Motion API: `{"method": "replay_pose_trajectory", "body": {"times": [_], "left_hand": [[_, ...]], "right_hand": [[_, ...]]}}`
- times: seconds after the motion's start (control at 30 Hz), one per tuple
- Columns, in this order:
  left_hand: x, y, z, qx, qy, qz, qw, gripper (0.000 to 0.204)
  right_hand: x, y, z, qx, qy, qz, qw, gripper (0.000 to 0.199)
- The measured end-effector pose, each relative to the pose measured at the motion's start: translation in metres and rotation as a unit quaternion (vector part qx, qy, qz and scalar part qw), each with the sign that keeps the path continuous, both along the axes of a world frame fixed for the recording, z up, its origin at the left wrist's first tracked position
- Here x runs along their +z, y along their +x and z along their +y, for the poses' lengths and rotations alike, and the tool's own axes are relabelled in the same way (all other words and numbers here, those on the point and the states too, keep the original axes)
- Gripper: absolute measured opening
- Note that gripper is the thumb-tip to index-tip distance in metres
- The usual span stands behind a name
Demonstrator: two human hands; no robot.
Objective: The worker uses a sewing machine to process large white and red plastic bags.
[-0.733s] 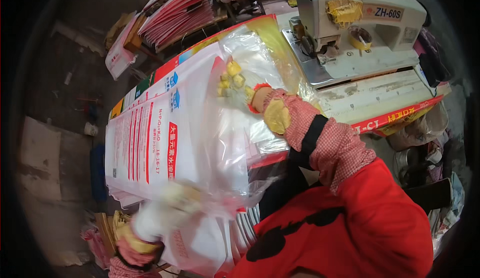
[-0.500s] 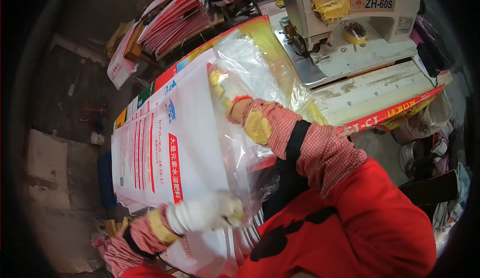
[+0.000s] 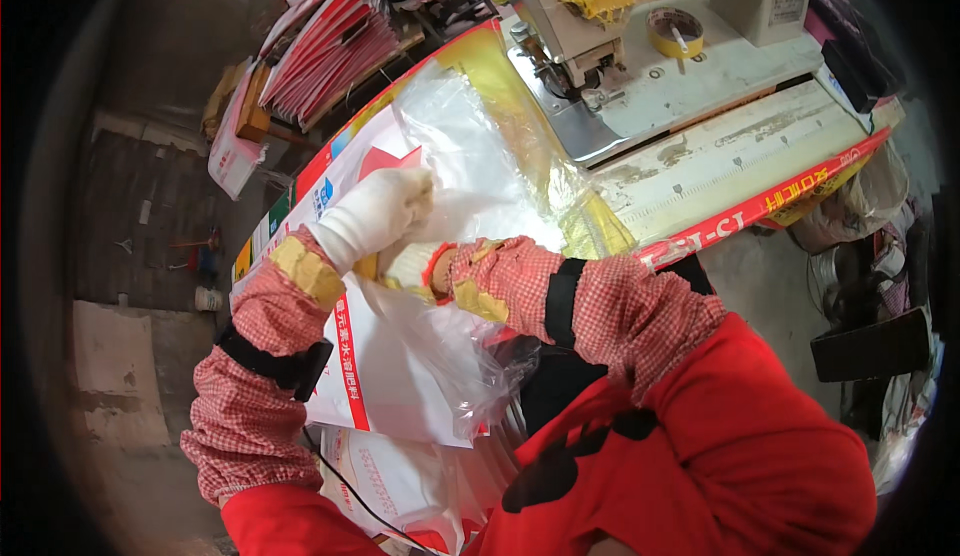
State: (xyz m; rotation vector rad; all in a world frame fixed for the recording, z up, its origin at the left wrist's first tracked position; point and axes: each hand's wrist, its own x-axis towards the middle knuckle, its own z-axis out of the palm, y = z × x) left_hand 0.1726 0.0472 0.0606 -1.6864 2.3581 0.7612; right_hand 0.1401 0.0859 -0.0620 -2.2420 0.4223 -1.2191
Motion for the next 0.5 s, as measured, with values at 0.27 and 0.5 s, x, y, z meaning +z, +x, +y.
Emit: {"method": "replay_pose_trajectory", "body": {"times": [0.27,0.5], "left_hand": [[0.031,0.029,-0.021,0.015,-0.289,-0.257,0.922,0.018],[0.083,-0.021,-0.041,-0.057,-0.36,-0.534,0.763,0.016]], "right_hand": [[0.024,-0.041,0.018,0.116,0.5,0.101,0.852,0.074],[0.054,-0.047,0.05,0.159,0.531,0.248,0.795,0.036]]}}
